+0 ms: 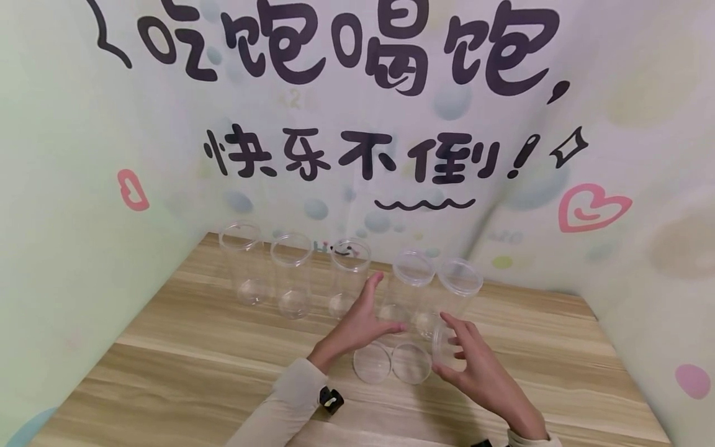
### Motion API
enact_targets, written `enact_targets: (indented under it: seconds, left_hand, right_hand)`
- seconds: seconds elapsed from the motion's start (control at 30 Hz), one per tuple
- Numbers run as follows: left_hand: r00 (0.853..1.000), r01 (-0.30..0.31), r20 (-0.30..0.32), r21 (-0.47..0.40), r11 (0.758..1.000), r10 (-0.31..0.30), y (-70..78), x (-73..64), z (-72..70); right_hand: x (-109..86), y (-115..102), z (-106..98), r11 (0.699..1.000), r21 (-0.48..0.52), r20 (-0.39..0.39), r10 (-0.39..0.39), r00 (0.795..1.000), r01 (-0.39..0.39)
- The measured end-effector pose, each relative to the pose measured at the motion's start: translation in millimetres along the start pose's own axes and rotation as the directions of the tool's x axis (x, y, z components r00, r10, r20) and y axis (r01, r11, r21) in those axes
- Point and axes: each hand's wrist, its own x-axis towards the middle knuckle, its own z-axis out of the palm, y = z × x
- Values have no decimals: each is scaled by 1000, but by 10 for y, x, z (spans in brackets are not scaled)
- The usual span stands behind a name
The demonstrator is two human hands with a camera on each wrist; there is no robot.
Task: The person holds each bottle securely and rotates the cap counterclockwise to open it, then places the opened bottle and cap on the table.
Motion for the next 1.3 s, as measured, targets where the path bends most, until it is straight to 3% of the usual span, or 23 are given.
enact_targets:
  seconds: [0.23,0.43,0.7,1.0,1.3]
  left_hand:
    - [998,-18,-64,4,1000,18,17,169,83]
    - [997,-14,-77,13,1000,15,55,293,116]
    - [996,-1,-89,-1,1000,1,32,350,160]
    - [992,-26,-124,-48,999,20,-8,373,239]
    - [988,-37,-149,-40,999,31,-22,405,275]
  right_hand:
    - [-12,35,-5,999,-10,-2,-33,999,33]
    - [-31,50,-10,999,-13,12,-30,999,30]
    - [-59,96,2,1000,-13,28,-18,999,18]
    - [-110,134,6,1000,-9,38,26,999,-26]
    - [-110,169,25,999,0,40,49,998,-49]
